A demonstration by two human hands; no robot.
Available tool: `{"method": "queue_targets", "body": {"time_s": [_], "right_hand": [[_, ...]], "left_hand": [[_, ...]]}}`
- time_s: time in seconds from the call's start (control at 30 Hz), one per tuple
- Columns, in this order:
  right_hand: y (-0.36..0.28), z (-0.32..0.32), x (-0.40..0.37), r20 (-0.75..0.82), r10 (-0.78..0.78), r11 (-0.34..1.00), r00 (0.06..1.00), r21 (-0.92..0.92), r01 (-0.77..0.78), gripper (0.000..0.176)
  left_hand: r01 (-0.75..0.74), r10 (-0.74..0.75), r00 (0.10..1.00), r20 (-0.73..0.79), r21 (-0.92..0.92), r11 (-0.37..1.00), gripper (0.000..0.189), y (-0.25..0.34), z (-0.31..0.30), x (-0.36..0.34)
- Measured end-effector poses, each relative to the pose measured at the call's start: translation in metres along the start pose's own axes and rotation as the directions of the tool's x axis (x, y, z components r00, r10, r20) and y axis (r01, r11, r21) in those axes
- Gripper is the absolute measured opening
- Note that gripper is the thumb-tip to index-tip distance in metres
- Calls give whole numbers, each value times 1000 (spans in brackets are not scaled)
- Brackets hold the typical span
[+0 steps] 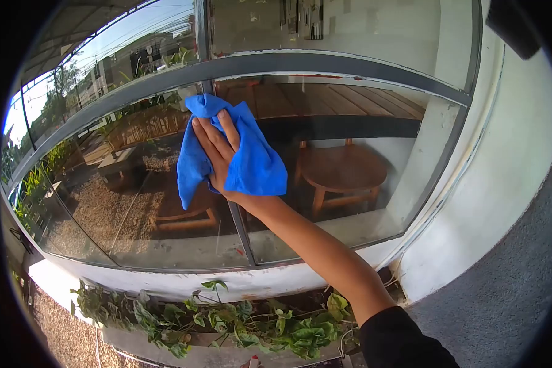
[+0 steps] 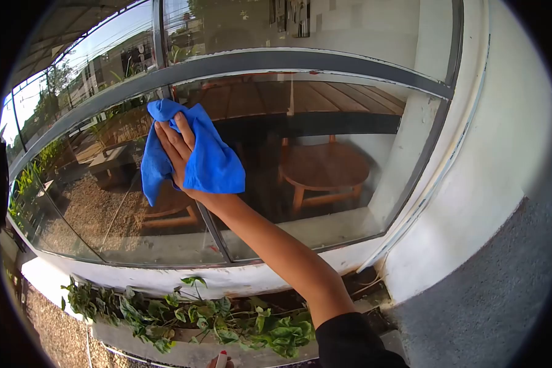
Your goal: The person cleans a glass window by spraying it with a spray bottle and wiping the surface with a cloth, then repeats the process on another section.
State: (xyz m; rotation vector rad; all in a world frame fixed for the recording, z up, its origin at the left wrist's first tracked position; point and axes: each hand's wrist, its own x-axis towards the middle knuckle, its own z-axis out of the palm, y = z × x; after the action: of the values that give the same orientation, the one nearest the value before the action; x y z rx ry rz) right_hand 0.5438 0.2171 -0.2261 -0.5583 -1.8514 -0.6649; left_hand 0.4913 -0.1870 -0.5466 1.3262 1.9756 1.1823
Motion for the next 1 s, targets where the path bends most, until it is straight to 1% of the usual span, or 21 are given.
{"method": "queue_targets", "body": {"time_s": [0.07, 0.17, 0.23, 0.3, 0.33, 0.37, 0.4, 0.43, 0.47, 0.53, 0.57, 0.63, 0.67, 0.73, 0.77, 0.8, 0.83, 0.87, 0.93, 0.97, 1.0], "right_hand": [[11, -1, -1, 0, -58, 995, 998, -78, 58, 78], [32, -5, -4, -21, -145, 973, 989, -187, 139, 64], [50, -30, -13, -4, -115, 978, 993, -175, 113, 68], [77, -51, -24, -32, -91, 985, 995, -149, 85, 75], [93, -63, -37, -21, -82, 983, 996, -166, 78, 81], [109, -77, -52, 20, -61, 976, 998, -208, 64, 74], [131, -88, -67, -17, -94, 957, 995, -278, 86, 68], [153, -103, -86, 3, -46, 970, 999, -241, 45, 65], [175, -118, -103, -9, -6, 972, 1000, -236, 4, 64], [228, -152, -140, -19, 36, 945, 999, -324, -40, 59], [252, -169, -155, -71, 70, 941, 995, -326, -90, 56], [309, -210, -192, 35, 171, 869, 985, -477, -134, 61], [325, -227, -201, -30, 176, 846, 984, -507, -167, 63], [363, -259, -230, -76, 209, 797, 975, -565, -215, 63], [375, -265, -241, -191, 234, 835, 953, -462, -298, 60], [389, -270, -252, -234, 268, 821, 935, -451, -349, 58], [392, -269, -254, -279, 304, 804, 911, -437, -403, 57], [393, -265, -258, -279, 313, 807, 908, -426, -409, 57], [377, -260, -248, -276, 206, 920, 939, -272, -282, 58], [370, -252, -246, -278, 212, 921, 937, -265, -287, 58], [362, -243, -244, -246, 260, 859, 934, -383, -340, 59]], "left_hand": [[-1, 1, 1000, 5, -14, 1000, 31, 6, 3, 5], [20, -19, 999, 43, -26, 999, 30, -11, 13, 6], [48, -45, 996, 76, -42, 998, 30, -7, 21, 3], [-9, 10, 998, 66, -20, 1000, 27, 20, 28, 3], [-126, 119, 987, 104, 58, 990, 25, 21, 33, 5], [-127, 121, 987, 103, 51, 991, 25, 25, 40, 6], [-212, 206, 975, 87, 63, 975, 24, 28, 48, 7], [-295, 290, 954, 75, 80, 952, 23, 32, 54, 7], [-297, 292, 954, 75, 79, 952, 23, 37, 60, 8], [-378, 366, 923, 120, 100, 921, 20, 45, 71, 8], [-374, 361, 924, 122, 103, 922, 20, 37, 77, 6], [-344, 319, 920, 228, 77, 936, 18, 13, 91, 2], [-339, 314, 922, 228, 81, 937, 18, 30, 92, 2], [-213, 193, 959, 207, 80, 974, 19, 78, 92, 5], [-204, 183, 962, 201, 85, 975, 19, 77, 96, 2], [-271, 265, 950, 165, 18, 962, 19, 74, 102, 0], [-342, 345, 930, 125, -42, 939, 20, 73, 104, -2], [-336, 337, 934, 122, -30, 941, 20, 74, 103, -4], [-230, 240, 946, 219, -71, 971, 22, 80, 102, -8], [-228, 237, 947, 216, -64, 972, 22, 74, 105, -11], [-223, 238, 952, 192, -98, 970, 22, 75, 107, -10]]}}
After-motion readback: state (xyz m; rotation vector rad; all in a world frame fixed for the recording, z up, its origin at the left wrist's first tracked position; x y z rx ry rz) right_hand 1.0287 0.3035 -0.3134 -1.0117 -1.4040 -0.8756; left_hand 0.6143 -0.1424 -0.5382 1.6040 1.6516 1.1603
